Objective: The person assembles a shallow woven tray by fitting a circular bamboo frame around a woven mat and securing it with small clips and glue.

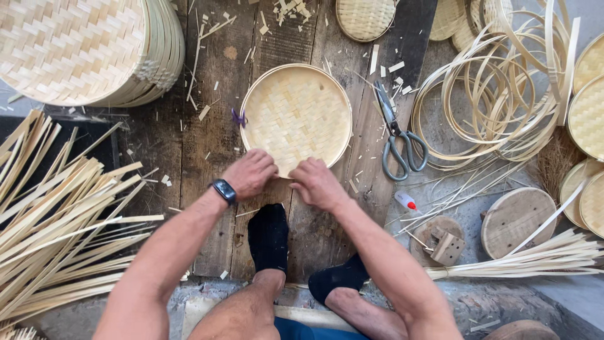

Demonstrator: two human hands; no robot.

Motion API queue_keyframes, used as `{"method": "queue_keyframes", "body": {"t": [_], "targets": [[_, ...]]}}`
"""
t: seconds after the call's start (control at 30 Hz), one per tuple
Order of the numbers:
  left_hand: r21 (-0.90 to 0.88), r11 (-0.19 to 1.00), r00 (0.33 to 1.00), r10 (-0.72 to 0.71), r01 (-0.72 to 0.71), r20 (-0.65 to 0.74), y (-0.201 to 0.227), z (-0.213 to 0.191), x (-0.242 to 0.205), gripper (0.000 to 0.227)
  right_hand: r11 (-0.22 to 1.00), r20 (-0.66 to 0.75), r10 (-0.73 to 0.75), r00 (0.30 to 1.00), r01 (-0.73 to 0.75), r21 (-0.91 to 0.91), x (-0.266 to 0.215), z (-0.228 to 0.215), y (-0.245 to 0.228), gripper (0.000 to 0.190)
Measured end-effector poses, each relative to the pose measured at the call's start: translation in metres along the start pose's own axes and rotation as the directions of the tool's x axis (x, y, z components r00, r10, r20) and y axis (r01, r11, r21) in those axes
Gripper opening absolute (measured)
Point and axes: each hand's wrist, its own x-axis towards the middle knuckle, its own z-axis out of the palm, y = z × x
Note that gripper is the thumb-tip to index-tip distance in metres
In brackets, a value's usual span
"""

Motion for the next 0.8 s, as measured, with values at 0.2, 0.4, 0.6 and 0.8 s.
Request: {"method": "queue_keyframes", "body": {"t": [0.2, 0.4, 0.6, 0.8], "targets": [[-0.095, 0.995, 0.997, 0.007, -0.014, -0.073, 0.008, 0.011, 0.003, 0.020, 0.988, -0.170, -0.074, 0.983, 0.049, -0.147, 0.006, 0.012, -0.007, 0.015], [-0.149, 0.988, 0.998, 0.042, -0.048, -0.041, -0.001, 0.009, 0.011, 0.017, 0.993, -0.220, -0.071, 0.973, 0.049, -0.106, 0.008, 0.012, -0.003, 0.015], [-0.194, 0.981, 1.000, -0.025, 0.023, -0.008, 0.003, 0.009, 0.013, 0.011, 0.994, -0.250, 0.013, 0.968, -0.039, -0.098, 0.009, 0.020, -0.006, 0.011], [-0.260, 0.963, 0.997, -0.071, 0.072, 0.014, 0.004, 0.005, 0.017, 0.011, 0.996, -0.280, 0.049, 0.959, -0.068, -0.058, 0.010, 0.019, -0.008, 0.013]]}}
